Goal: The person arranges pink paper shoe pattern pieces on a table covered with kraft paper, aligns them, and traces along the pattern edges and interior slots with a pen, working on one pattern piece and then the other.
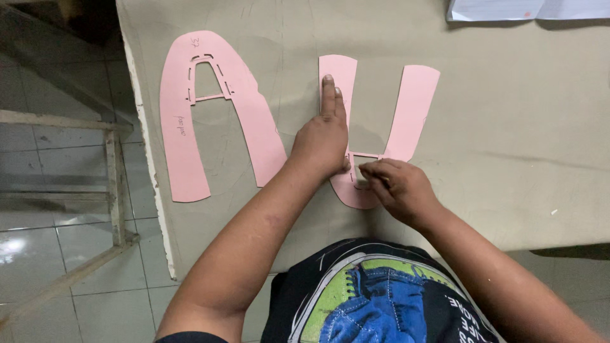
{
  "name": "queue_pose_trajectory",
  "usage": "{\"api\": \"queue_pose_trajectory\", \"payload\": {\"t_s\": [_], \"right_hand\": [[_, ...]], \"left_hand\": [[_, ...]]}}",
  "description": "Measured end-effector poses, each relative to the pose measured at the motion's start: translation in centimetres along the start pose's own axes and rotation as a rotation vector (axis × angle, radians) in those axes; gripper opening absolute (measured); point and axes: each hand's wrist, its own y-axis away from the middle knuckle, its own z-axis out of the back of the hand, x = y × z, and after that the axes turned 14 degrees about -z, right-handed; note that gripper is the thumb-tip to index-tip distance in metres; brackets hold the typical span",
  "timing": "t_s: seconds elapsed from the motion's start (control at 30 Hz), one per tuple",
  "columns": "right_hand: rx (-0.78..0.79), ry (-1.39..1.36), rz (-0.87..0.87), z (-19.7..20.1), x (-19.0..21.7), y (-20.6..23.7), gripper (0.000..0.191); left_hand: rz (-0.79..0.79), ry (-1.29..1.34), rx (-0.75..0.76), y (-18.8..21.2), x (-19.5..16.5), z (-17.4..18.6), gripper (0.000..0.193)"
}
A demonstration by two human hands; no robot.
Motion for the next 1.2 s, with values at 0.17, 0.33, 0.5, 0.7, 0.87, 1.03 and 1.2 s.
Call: {"api": "queue_pose_trajectory", "payload": {"t_s": [0.17,0.33,0.5,0.7,0.87,1.03,1.2], "right_hand": [[0.054,-0.018,0.044,0.1,-0.6,1.0,0.018],[0.126,0.122,-0.066,1.2,-1.1,1.7,0.016],[-0.002,0.235,-0.034,2.2,-1.0,-0.2,0.015],[-0.068,0.234,-0.001,2.7,-0.7,0.1,0.014],[0.057,0.181,0.039,1.0,-0.1,1.9,0.012],[0.101,0.043,0.030,-0.1,0.0,-0.3,0.014],[0.024,-0.143,-0.109,0.6,-0.1,-2.3,0.019]], "left_hand": [[-0.017,-0.030,-0.018,0.0,0.0,-0.2,0.134],[0.015,-0.029,0.043,0.0,-0.3,0.1,0.134],[0.017,-0.030,0.050,0.1,-0.6,0.5,0.135],[0.024,-0.007,0.046,0.0,-0.5,0.6,0.136],[0.012,-0.010,0.037,-0.1,-0.4,0.2,0.135],[0.018,-0.009,0.049,-0.3,-0.2,0.2,0.134],[0.028,0.022,0.027,-0.3,-0.4,0.3,0.134]]}}
